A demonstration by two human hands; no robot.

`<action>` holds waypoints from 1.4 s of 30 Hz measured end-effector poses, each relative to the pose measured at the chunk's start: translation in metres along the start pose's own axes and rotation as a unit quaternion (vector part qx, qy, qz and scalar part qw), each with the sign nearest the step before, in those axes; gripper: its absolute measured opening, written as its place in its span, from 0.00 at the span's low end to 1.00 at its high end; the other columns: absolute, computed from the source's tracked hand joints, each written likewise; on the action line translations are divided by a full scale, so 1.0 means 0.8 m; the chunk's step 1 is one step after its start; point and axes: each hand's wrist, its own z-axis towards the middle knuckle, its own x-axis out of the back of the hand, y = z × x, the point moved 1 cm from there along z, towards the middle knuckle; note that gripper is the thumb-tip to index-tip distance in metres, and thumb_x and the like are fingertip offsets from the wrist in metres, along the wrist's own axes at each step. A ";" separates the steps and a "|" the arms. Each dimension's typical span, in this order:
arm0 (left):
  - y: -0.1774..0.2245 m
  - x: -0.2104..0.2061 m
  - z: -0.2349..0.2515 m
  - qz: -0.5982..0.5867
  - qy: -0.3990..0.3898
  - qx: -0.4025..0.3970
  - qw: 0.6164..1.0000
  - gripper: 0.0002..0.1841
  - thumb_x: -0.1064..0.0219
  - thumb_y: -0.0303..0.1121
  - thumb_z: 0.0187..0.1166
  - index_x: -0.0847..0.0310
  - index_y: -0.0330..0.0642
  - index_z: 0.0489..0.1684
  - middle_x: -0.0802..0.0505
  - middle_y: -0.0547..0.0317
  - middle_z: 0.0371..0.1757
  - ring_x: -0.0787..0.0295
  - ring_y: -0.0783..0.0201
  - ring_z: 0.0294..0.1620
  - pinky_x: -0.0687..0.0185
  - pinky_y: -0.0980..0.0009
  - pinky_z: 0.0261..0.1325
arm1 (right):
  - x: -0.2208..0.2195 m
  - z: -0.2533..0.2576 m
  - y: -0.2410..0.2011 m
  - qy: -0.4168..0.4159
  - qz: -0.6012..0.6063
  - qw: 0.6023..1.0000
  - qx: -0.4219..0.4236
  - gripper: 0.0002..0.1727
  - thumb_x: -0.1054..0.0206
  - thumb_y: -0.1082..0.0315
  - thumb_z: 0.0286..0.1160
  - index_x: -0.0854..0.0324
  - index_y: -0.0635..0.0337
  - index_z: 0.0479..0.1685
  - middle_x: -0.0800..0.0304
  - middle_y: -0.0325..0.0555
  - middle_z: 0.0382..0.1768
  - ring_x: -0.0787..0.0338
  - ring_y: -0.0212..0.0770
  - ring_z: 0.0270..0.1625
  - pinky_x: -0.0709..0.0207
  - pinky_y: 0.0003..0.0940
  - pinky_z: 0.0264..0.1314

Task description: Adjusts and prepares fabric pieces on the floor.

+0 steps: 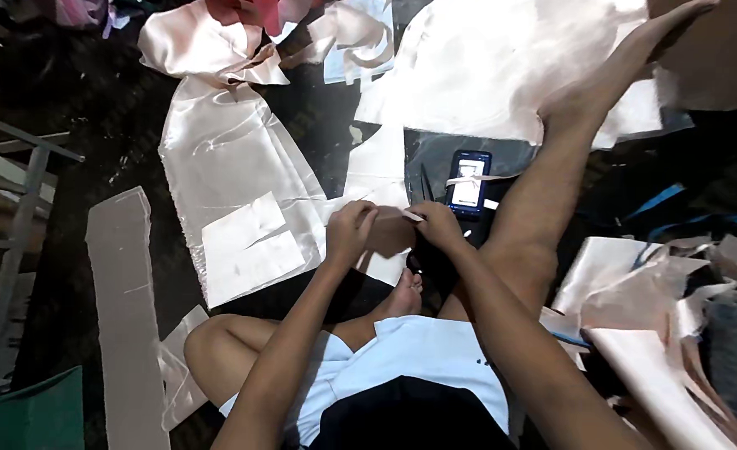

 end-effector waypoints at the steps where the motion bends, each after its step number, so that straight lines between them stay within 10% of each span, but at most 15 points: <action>1: -0.011 -0.011 -0.013 0.012 0.043 0.030 0.999 0.12 0.31 0.35 0.84 0.13 0.33 0.48 0.08 0.45 0.47 0.09 0.50 0.50 0.16 0.48 0.57 | 0.001 0.000 0.000 0.002 0.021 1.000 -0.016 0.15 0.37 0.79 0.79 0.09 0.62 0.59 0.09 0.65 0.60 0.14 0.67 0.69 0.29 0.69 0.75; 4: -0.042 -0.044 -0.068 0.032 0.071 0.182 0.980 0.16 0.29 0.41 0.82 0.14 0.32 0.41 0.09 0.46 0.37 0.10 0.51 0.40 0.13 0.51 0.49 | -0.002 0.001 0.004 0.017 0.116 0.988 -0.097 0.15 0.41 0.74 0.83 0.11 0.68 0.57 0.09 0.68 0.56 0.12 0.65 0.64 0.26 0.69 0.70; 8: -0.061 -0.073 -0.122 0.086 -0.092 0.304 0.944 0.29 0.29 0.50 0.80 0.17 0.40 0.73 0.18 0.40 0.74 0.22 0.41 0.74 0.28 0.44 0.75 | -0.011 0.000 0.015 0.078 0.239 0.948 -0.196 0.18 0.30 0.67 0.79 0.17 0.71 0.62 0.12 0.67 0.59 0.13 0.58 0.64 0.24 0.62 0.71; 12: -0.071 -0.093 -0.143 0.164 -0.099 0.238 0.952 0.28 0.37 0.53 0.86 0.21 0.49 0.81 0.23 0.37 0.82 0.26 0.37 0.79 0.32 0.41 0.76 | -0.007 -0.003 0.014 0.122 0.281 0.925 -0.226 0.23 0.27 0.67 0.75 0.20 0.70 0.67 0.14 0.65 0.62 0.14 0.54 0.66 0.23 0.58 0.71; 22: -0.055 -0.063 -0.127 0.077 -0.001 0.268 0.960 0.12 0.34 0.33 0.83 0.08 0.35 0.52 0.09 0.40 0.59 0.15 0.42 0.65 0.24 0.47 0.70 | 0.026 -0.006 0.006 0.076 0.023 0.988 -0.132 0.18 0.40 0.71 0.86 0.19 0.63 0.72 0.13 0.70 0.63 0.15 0.72 0.69 0.30 0.76 0.71; 30: -0.033 0.006 -0.093 0.081 -0.011 0.038 0.996 0.19 0.40 0.41 0.89 0.11 0.32 0.37 0.07 0.48 0.32 0.08 0.52 0.38 0.24 0.46 0.63 | 0.049 -0.074 -0.043 -0.104 -0.096 0.990 0.026 0.56 0.11 0.60 0.54 0.36 0.55 0.90 0.43 0.75 0.88 0.43 0.82 0.87 0.45 0.83 0.77; 33: -0.011 0.047 -0.080 0.000 -0.078 0.006 0.997 0.21 0.42 0.42 0.91 0.13 0.33 0.36 0.10 0.51 0.27 0.13 0.58 0.34 0.22 0.57 0.54 | 0.018 -0.084 -0.069 -0.137 0.019 0.987 0.082 0.57 0.11 0.54 0.52 0.37 0.53 0.91 0.43 0.62 0.91 0.51 0.73 0.93 0.58 0.79 0.87; 37: 0.030 0.110 -0.063 -0.192 -0.171 -0.028 0.966 0.19 0.43 0.37 0.92 0.19 0.35 0.28 0.21 0.69 0.21 0.29 0.84 0.24 0.32 0.85 0.31 | -0.004 -0.057 -0.077 -0.143 0.214 0.962 0.091 0.58 0.18 0.50 0.56 0.43 0.64 0.91 0.28 0.57 0.83 0.27 0.48 0.84 0.33 0.46 0.86; 42: 0.061 0.178 -0.054 -0.372 -0.196 -0.032 0.907 0.18 0.42 0.43 0.91 0.20 0.49 0.26 0.19 0.85 0.25 0.26 0.94 0.30 0.31 0.92 0.35 | -0.013 -0.055 -0.101 -0.252 0.303 0.905 0.158 0.13 0.30 0.72 0.76 0.10 0.58 0.58 0.06 0.34 0.55 0.13 0.23 0.61 0.23 0.28 0.72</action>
